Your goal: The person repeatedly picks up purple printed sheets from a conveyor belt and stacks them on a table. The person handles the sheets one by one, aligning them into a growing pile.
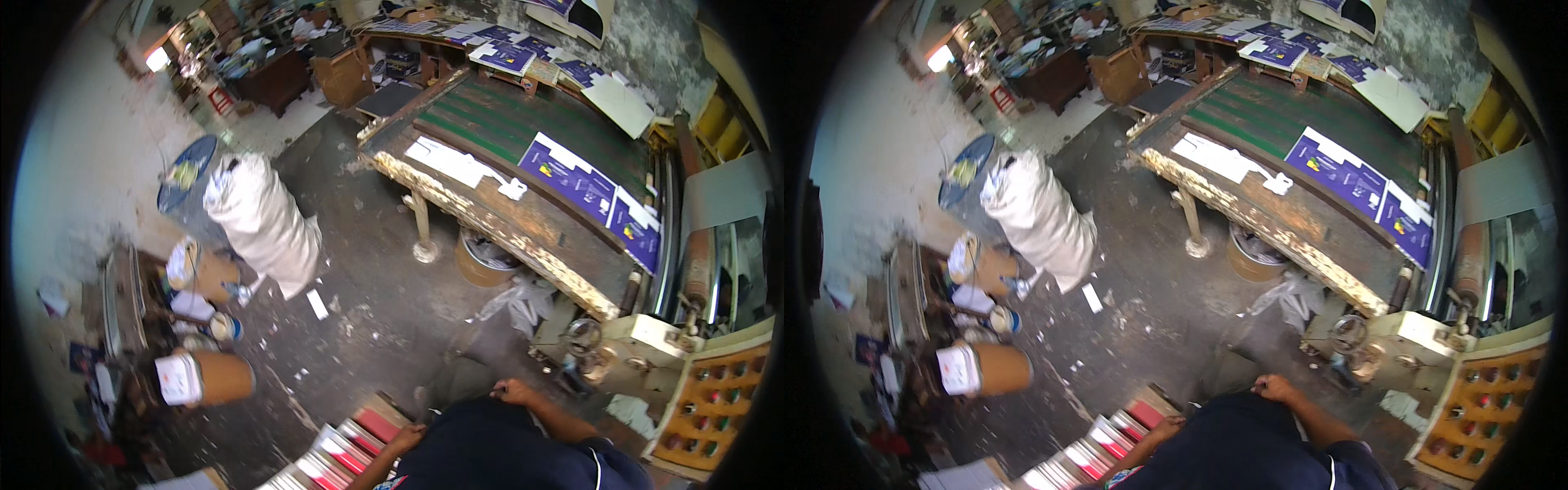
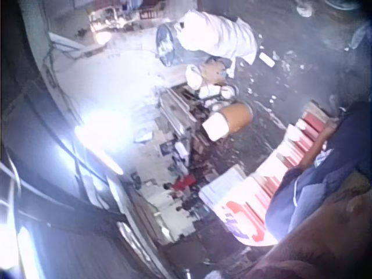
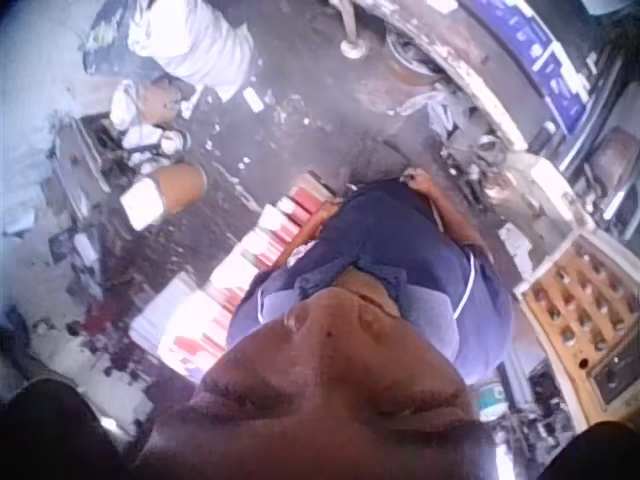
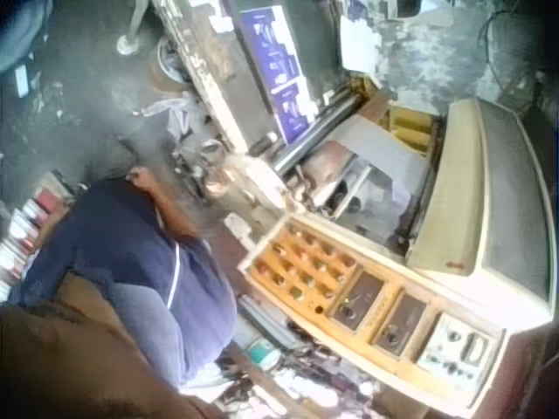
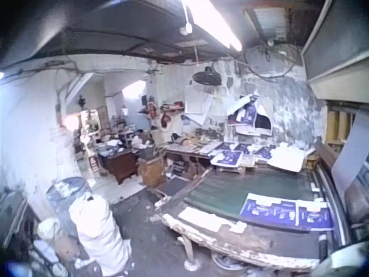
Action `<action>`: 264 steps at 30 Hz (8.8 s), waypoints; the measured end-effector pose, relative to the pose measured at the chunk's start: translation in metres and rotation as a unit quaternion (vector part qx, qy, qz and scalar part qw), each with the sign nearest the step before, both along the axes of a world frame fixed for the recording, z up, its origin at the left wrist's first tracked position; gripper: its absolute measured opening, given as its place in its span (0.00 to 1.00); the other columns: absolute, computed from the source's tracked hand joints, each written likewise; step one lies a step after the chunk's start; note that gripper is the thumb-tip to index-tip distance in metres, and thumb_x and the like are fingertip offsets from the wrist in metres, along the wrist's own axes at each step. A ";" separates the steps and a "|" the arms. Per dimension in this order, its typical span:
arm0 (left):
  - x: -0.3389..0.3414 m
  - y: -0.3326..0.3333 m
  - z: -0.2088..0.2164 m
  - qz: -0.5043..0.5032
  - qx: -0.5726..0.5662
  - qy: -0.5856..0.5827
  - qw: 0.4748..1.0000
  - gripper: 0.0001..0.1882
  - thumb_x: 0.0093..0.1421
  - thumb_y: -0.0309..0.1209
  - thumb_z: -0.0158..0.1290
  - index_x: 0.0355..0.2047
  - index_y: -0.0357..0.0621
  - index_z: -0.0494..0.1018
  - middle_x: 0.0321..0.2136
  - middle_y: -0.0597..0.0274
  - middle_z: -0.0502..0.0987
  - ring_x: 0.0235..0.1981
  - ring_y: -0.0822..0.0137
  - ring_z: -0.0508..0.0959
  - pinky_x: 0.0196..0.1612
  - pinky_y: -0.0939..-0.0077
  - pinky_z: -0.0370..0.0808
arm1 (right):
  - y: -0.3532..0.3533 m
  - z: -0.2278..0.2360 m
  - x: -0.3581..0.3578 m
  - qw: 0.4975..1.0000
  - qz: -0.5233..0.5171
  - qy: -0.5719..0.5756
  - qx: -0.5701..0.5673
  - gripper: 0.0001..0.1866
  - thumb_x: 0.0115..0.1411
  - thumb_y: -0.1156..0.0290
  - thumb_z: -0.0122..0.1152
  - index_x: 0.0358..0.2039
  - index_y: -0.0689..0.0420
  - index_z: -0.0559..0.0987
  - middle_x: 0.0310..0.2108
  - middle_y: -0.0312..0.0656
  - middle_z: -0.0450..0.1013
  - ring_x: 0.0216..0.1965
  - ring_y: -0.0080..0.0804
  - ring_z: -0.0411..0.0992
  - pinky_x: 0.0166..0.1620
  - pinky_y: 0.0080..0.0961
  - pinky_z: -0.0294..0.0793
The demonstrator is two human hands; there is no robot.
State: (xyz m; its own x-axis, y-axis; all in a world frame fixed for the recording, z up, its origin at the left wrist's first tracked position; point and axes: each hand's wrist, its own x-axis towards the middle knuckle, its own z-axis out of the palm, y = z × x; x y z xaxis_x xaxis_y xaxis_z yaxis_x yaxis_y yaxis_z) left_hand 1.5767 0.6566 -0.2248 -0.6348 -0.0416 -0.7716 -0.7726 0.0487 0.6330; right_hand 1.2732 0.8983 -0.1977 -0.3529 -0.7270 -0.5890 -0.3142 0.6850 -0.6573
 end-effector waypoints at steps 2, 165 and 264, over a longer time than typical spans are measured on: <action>0.002 -0.083 -0.028 -0.007 -0.002 -0.038 0.999 0.22 0.67 0.44 0.48 0.47 0.38 0.78 0.39 0.52 0.81 0.46 0.63 0.79 0.50 0.71 0.73 | -0.101 0.059 -0.036 0.996 0.039 -0.019 0.079 0.23 0.59 0.47 0.61 0.40 0.56 0.81 0.34 0.49 0.79 0.38 0.45 0.77 0.42 0.39 0.73; -1.553 -0.636 0.190 -0.565 -0.132 0.772 0.259 0.40 0.54 0.46 0.62 0.63 0.41 0.63 0.66 0.52 0.61 0.68 0.46 0.56 0.67 0.47 0.54 | -0.945 0.053 -0.896 -0.141 -0.811 0.042 -0.566 0.17 0.68 0.55 0.52 0.41 0.58 0.71 0.22 0.41 0.71 0.19 0.26 0.65 0.27 0.32 0.75; -1.426 -0.682 0.194 -0.752 0.146 0.626 0.146 0.25 0.50 0.46 0.65 0.49 0.61 0.79 0.58 0.63 0.73 0.63 0.49 0.66 0.64 0.42 0.56 | -0.906 0.082 -0.883 0.006 -0.857 0.085 -0.508 0.18 0.65 0.56 0.60 0.43 0.58 0.74 0.27 0.37 0.72 0.24 0.21 0.69 0.25 0.18 0.70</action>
